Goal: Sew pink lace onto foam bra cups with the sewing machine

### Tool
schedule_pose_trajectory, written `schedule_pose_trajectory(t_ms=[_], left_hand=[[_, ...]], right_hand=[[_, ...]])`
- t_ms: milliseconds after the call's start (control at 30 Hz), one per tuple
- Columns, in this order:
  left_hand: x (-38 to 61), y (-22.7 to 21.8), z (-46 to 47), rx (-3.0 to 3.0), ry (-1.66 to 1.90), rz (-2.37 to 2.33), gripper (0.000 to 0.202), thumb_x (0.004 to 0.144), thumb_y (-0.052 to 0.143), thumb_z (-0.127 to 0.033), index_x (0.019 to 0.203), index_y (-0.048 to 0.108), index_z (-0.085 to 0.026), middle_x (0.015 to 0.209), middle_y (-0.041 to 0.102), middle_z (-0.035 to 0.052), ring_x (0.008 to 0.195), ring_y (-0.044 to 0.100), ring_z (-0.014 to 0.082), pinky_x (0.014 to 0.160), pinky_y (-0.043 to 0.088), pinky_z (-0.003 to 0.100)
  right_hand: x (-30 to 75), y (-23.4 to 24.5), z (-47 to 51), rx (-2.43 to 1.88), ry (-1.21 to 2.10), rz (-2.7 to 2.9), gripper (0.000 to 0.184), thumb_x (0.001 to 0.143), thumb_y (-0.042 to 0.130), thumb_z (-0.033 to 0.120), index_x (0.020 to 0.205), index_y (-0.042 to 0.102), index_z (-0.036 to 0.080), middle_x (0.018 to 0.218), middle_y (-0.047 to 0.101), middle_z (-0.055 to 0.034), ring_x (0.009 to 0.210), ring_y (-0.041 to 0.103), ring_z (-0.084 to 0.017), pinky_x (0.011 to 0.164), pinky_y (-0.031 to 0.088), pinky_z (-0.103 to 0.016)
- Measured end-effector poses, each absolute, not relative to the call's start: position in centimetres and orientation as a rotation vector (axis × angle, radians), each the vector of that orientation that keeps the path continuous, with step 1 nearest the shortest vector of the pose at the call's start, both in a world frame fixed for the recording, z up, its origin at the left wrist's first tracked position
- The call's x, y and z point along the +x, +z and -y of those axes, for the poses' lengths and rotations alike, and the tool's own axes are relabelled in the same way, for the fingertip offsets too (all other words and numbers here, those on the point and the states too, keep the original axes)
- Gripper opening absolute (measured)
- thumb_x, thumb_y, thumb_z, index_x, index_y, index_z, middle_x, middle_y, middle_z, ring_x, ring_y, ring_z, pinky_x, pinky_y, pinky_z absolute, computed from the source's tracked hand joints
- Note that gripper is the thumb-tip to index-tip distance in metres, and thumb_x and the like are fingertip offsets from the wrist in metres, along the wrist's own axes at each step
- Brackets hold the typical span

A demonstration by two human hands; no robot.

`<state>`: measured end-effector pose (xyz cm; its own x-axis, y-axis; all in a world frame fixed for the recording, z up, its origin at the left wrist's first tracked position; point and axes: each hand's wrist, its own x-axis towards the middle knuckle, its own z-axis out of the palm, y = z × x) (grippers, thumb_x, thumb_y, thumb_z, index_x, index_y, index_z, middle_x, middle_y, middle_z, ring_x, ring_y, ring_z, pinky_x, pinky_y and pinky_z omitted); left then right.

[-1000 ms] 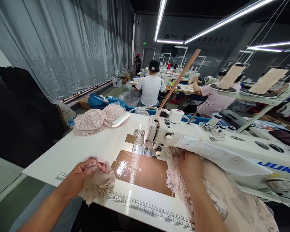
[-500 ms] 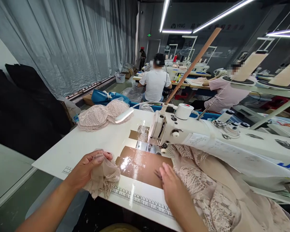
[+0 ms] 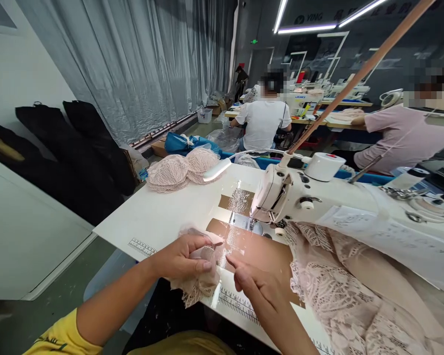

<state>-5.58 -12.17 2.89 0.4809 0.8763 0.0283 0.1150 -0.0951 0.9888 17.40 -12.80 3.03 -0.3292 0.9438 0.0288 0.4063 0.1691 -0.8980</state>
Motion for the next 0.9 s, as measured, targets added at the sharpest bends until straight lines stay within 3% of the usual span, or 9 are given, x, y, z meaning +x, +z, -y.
schedule_pose_trajectory(t_ms=[100, 200, 333, 400, 467, 633, 767, 833, 900], left_hand=[[-5.6, 2.8, 12.3, 1.553, 0.729, -0.839, 0.038, 0.082, 0.061, -0.043, 0.106, 0.063, -0.013, 0.071, 0.055, -0.0008, 0.062, 0.049, 0.0112, 0.055, 0.035, 0.020], [-5.5, 2.8, 12.3, 1.591, 0.692, -0.848, 0.031, 0.081, 0.062, -0.041, 0.094, 0.064, -0.013, 0.068, 0.052, -0.0016, 0.060, 0.046, 0.0105, 0.052, 0.032, 0.019], [-5.4, 2.9, 12.3, 1.660, 0.683, -0.878, 0.051, 0.081, 0.064, -0.037, 0.127, 0.055, -0.017, 0.099, 0.065, 0.0062, 0.087, 0.060, 0.0206, 0.075, 0.047, 0.027], [-5.4, 3.0, 12.4, 1.636, 0.735, -0.901, 0.062, 0.083, 0.063, -0.037, 0.139, 0.044, -0.019, 0.115, 0.063, 0.0087, 0.106, 0.057, 0.0255, 0.091, 0.044, 0.035], [-5.5, 3.1, 12.6, 1.592, 0.813, -0.929, 0.050, 0.087, 0.057, -0.040, 0.132, 0.053, -0.017, 0.113, 0.066, 0.0094, 0.113, 0.055, 0.0267, 0.098, 0.040, 0.037], [-4.4, 3.4, 13.0, 1.483, 1.014, -0.936, 0.038, 0.095, 0.044, -0.040, 0.106, 0.067, -0.012, 0.098, 0.070, 0.0115, 0.093, 0.064, 0.0223, 0.086, 0.048, 0.034], [-1.7, 3.2, 13.2, 1.675, 1.230, -0.987, 0.034, 0.096, 0.042, -0.033, 0.106, 0.067, -0.013, 0.095, 0.068, 0.0114, 0.090, 0.062, 0.0200, 0.083, 0.048, 0.032], [-0.4, 2.8, 13.5, 1.795, 1.312, -1.008, 0.032, 0.095, 0.043, -0.030, 0.109, 0.066, -0.013, 0.093, 0.067, 0.0119, 0.085, 0.061, 0.0196, 0.080, 0.048, 0.031], [0.4, 2.3, 13.7, 1.848, 1.366, -0.996, 0.032, 0.095, 0.043, -0.027, 0.114, 0.064, -0.013, 0.096, 0.067, 0.0123, 0.087, 0.062, 0.0198, 0.081, 0.048, 0.031]], right_hand=[[16.2, 3.3, 12.1, -1.313, 1.290, 1.772, 0.046, 0.078, 0.055, 0.058, 0.096, 0.076, 0.021, 0.063, 0.059, -0.0011, 0.064, 0.057, -0.018, 0.057, 0.048, -0.027], [15.3, 3.2, 11.7, -1.305, 1.382, 1.701, 0.047, 0.075, 0.058, 0.058, 0.096, 0.076, 0.020, 0.062, 0.059, -0.0011, 0.065, 0.057, -0.018, 0.058, 0.047, -0.027], [15.4, 2.6, 11.2, -1.216, 1.376, 1.775, 0.047, 0.079, 0.054, 0.058, 0.094, 0.076, 0.019, 0.061, 0.061, -0.0017, 0.066, 0.059, -0.019, 0.065, 0.050, -0.031], [16.7, 2.0, 10.7, -1.252, 1.208, 1.870, 0.046, 0.082, 0.051, 0.056, 0.101, 0.075, 0.021, 0.070, 0.067, -0.0042, 0.073, 0.063, -0.022, 0.069, 0.052, -0.033], [19.0, 0.9, 9.9, -1.364, 0.899, 1.997, 0.044, 0.086, 0.047, 0.052, 0.109, 0.071, 0.024, 0.087, 0.072, -0.0069, 0.088, 0.065, -0.026, 0.078, 0.052, -0.036], [23.5, -1.5, 9.8, -1.545, -0.007, 2.180, 0.050, 0.086, 0.037, 0.046, 0.099, 0.072, 0.013, 0.109, 0.067, -0.0206, 0.102, 0.061, -0.040, 0.084, 0.048, -0.058], [20.6, -1.0, 12.8, -1.358, 0.157, 2.160, 0.053, 0.086, 0.050, 0.042, 0.136, 0.046, 0.023, 0.136, 0.054, -0.0108, 0.121, 0.052, -0.031, 0.088, 0.052, -0.043], [18.1, -0.7, 13.6, -1.200, 0.263, 2.157, 0.053, 0.083, 0.053, 0.036, 0.133, 0.046, 0.019, 0.131, 0.057, -0.0143, 0.121, 0.052, -0.032, 0.090, 0.051, -0.043], [16.4, -0.6, 13.5, -1.135, 0.406, 2.115, 0.033, 0.084, 0.047, 0.023, 0.115, 0.057, 0.018, 0.107, 0.068, -0.0125, 0.097, 0.065, -0.026, 0.077, 0.054, -0.035]])
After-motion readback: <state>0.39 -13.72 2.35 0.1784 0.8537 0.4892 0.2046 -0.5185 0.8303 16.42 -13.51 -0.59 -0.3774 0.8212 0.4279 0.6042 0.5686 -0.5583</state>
